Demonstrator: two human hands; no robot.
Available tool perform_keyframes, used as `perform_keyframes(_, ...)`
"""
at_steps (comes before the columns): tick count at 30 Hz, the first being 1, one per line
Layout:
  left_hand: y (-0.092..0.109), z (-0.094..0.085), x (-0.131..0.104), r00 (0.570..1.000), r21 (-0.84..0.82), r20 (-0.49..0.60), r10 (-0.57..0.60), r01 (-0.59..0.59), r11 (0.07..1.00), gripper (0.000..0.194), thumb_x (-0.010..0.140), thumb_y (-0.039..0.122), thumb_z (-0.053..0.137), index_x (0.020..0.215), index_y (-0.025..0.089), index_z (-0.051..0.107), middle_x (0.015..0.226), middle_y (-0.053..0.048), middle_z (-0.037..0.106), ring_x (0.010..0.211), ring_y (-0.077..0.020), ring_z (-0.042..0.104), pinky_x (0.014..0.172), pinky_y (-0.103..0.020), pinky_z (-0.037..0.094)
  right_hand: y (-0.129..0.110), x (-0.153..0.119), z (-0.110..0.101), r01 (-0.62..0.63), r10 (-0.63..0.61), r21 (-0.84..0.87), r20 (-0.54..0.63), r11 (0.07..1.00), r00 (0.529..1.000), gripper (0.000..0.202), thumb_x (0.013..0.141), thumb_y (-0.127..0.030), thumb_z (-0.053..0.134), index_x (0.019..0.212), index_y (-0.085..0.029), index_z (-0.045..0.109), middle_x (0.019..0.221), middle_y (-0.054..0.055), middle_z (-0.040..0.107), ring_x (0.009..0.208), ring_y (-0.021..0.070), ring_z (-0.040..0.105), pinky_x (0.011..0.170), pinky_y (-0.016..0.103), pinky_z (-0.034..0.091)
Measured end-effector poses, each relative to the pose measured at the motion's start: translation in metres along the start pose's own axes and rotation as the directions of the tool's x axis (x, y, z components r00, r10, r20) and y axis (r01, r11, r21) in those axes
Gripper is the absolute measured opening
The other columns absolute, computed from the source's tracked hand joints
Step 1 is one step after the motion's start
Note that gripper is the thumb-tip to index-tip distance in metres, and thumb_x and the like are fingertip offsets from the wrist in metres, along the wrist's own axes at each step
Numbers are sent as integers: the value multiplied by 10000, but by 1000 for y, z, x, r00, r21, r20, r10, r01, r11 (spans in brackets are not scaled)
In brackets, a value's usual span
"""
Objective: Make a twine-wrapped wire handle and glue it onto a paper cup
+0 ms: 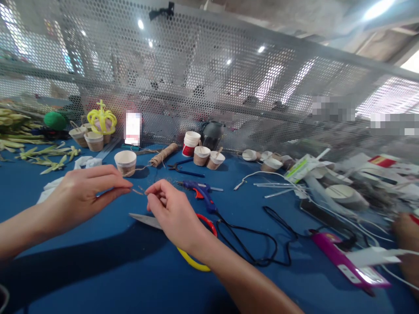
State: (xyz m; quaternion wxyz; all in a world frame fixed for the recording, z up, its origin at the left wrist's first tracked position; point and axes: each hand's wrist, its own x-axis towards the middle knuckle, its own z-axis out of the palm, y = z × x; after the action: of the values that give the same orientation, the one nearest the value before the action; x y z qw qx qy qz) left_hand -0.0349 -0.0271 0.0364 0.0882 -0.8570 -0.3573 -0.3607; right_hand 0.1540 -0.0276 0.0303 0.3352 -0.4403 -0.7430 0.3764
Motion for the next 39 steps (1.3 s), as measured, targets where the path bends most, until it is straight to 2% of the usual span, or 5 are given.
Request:
perform_keyframes(8,0,1,0,1000,23,28,6,-7,1000,227,828,242,450,767,163,654,753,-42,636,653,-114,581,574,-202,436,3,-4,1,55,-60,-160,-23,986,998,136,832,-279,415,806,-184,509,590,-29,482,518,86,423,465,209,331)
perform_keyframes(19,-2,3,-2,996,96,71,56,-63,993,262,846,236,406,771,158,645,716,-41,609,621,-112,564,564,-209,435,3,-3,3,92,-110,-215,-71,972,991,190,793,-359,495,749,-179,538,663,-1,548,590,104,470,525,226,368)
perform_keyframes(26,1,4,-1,991,105,101,84,-94,990,268,849,219,395,759,149,637,685,-37,592,601,-109,551,560,-214,430,2,-2,3,109,-126,-284,-42,953,991,251,842,-349,419,671,-180,488,616,-18,499,571,98,434,535,234,335)
perform_keyframes(39,1,4,-2,991,110,109,82,-94,990,256,849,216,401,760,149,632,685,-30,589,601,-105,552,555,-207,428,5,-1,4,94,-109,-271,-42,958,993,244,846,-337,414,668,-177,463,601,-30,461,553,88,411,508,221,308)
